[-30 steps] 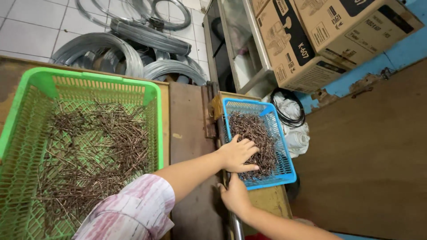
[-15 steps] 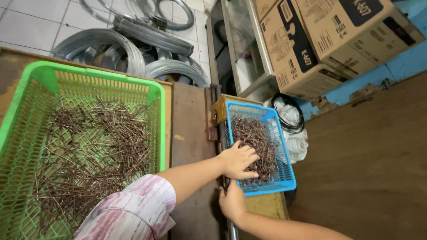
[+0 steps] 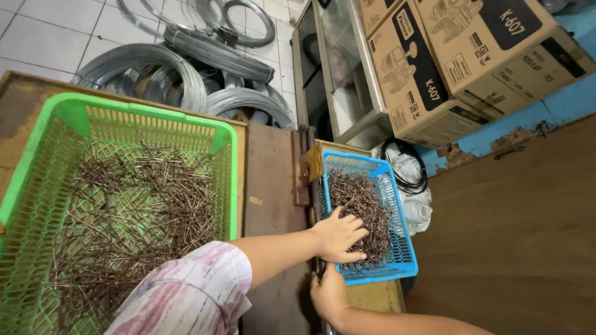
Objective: Using a manual lever-operated tool to cut or process small metal rods from a green basket into a blue basket
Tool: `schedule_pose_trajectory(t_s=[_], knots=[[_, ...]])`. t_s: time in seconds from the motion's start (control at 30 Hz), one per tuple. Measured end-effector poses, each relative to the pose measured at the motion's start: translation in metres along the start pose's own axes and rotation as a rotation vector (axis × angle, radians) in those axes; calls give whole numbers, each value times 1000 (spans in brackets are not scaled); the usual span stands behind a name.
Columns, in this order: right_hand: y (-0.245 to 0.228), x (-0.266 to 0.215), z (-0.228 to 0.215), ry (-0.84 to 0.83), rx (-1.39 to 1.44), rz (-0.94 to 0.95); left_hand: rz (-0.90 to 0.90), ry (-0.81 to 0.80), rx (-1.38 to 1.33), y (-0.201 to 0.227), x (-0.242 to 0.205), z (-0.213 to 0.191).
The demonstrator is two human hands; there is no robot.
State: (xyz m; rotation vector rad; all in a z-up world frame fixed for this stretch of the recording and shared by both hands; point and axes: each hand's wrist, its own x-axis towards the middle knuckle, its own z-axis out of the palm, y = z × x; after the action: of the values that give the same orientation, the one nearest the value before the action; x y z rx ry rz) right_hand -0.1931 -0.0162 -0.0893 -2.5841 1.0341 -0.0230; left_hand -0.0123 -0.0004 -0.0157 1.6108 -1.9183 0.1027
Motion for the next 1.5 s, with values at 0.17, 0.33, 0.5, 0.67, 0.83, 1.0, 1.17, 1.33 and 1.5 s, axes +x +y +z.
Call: schedule_pose_trajectory(t_s=[0.17, 0.33, 0.5, 0.67, 0.83, 1.0, 1.17, 1.33, 1.5], knots=[[19, -3, 14, 53, 45, -80, -6, 54, 4, 4, 0, 18], [7, -6, 7, 2, 50, -1, -40, -61, -13, -1, 0, 16], [-5, -2, -2, -6, 120, -43, -31, -78, -4, -6, 0, 16], [-3, 1, 4, 25, 103, -94, -15, -1, 7, -8, 0, 18], [-10, 1, 1, 18, 93, -72, 3, 38, 2, -11, -1, 22], [-28, -1, -10, -20, 126, -27, -12, -19, 45, -11, -1, 21], [-25, -1, -6, -3, 94, -40, 5, -28, 32, -11, -3, 16], [-43, -8, -24, 20, 110, -87, -61, 186, 67, -15, -7, 11], [-78, -21, -58, -113, 145, 27, -915, 420, 532, -77, -17, -11]])
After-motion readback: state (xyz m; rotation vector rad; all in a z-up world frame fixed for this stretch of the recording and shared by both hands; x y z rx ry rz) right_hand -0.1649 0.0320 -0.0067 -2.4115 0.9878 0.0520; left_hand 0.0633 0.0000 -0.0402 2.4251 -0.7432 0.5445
